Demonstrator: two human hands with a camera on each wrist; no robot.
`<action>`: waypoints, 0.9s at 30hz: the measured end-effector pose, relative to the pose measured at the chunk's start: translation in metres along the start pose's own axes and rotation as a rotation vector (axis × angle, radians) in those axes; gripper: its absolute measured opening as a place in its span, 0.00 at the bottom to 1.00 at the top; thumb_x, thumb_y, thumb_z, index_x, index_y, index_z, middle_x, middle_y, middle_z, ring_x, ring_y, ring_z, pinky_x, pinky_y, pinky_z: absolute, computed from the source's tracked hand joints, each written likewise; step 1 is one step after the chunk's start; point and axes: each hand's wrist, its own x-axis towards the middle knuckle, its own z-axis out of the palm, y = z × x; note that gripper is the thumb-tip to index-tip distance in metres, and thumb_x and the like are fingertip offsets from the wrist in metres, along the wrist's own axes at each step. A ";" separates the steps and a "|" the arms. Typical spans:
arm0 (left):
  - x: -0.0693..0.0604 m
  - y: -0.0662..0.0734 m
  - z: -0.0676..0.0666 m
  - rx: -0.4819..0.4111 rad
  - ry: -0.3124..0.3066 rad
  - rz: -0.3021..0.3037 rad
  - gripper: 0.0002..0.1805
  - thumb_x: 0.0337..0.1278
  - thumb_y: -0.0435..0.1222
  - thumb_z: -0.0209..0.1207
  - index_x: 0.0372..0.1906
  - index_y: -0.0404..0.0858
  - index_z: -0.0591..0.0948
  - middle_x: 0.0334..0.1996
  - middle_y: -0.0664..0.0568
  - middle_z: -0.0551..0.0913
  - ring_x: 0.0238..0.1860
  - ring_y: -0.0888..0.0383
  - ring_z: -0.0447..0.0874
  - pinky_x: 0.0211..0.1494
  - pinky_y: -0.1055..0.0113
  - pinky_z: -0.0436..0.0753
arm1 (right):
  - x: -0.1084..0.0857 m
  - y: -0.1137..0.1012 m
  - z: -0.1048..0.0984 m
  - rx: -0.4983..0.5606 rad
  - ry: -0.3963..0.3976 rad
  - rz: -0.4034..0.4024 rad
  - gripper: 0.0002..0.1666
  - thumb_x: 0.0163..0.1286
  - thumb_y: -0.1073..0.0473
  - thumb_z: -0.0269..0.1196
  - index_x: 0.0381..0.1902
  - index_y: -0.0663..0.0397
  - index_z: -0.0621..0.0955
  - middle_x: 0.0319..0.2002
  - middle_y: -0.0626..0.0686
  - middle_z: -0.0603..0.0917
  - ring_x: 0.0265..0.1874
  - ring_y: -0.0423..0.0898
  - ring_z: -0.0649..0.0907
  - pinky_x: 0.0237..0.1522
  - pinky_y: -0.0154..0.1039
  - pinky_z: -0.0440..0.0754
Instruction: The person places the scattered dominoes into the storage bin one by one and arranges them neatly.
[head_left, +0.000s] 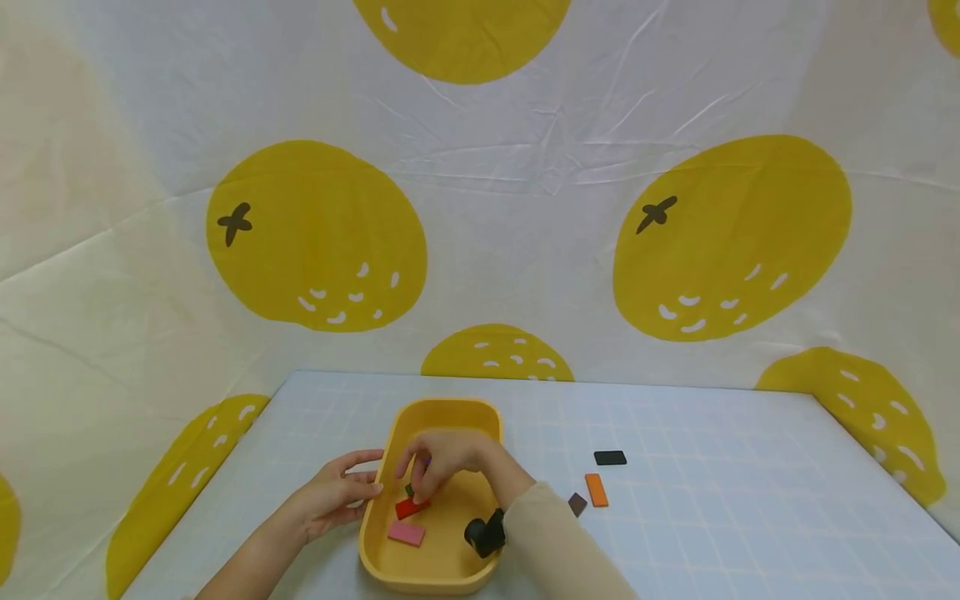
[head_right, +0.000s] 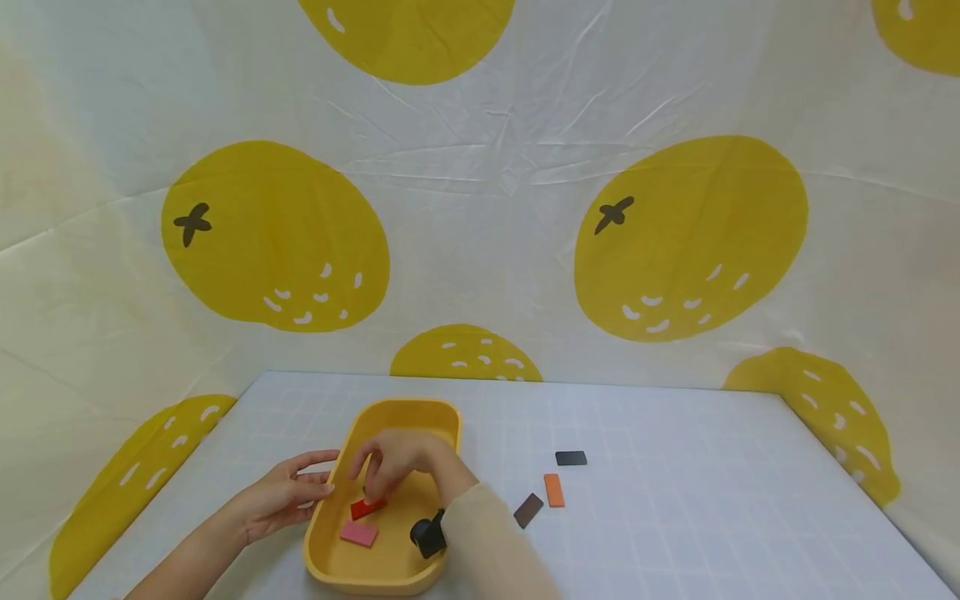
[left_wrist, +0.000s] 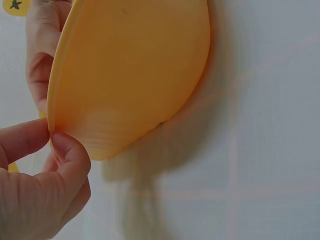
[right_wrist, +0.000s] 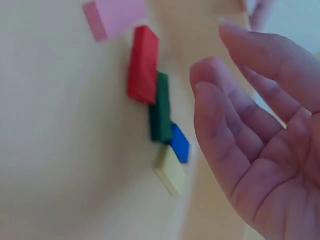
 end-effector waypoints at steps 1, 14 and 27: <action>0.000 0.000 0.000 0.005 0.005 -0.003 0.36 0.56 0.25 0.58 0.67 0.28 0.54 0.46 0.44 0.76 0.40 0.56 0.77 0.42 0.65 0.79 | -0.003 -0.001 -0.003 0.016 0.013 -0.002 0.20 0.52 0.75 0.65 0.45 0.68 0.78 0.26 0.52 0.81 0.24 0.41 0.79 0.31 0.33 0.80; 0.005 0.001 0.005 0.021 0.139 -0.056 0.34 0.54 0.23 0.58 0.66 0.31 0.60 0.48 0.39 0.76 0.39 0.53 0.78 0.42 0.61 0.81 | -0.060 0.008 -0.056 0.008 0.238 -0.038 0.18 0.55 0.69 0.66 0.45 0.58 0.79 0.30 0.54 0.80 0.26 0.45 0.78 0.32 0.37 0.79; 0.005 0.002 0.006 0.019 0.130 -0.056 0.35 0.53 0.24 0.59 0.66 0.30 0.59 0.46 0.40 0.77 0.38 0.53 0.78 0.42 0.60 0.81 | -0.141 0.050 -0.093 0.019 0.348 0.010 0.20 0.57 0.68 0.63 0.49 0.60 0.77 0.34 0.56 0.79 0.32 0.51 0.80 0.36 0.42 0.80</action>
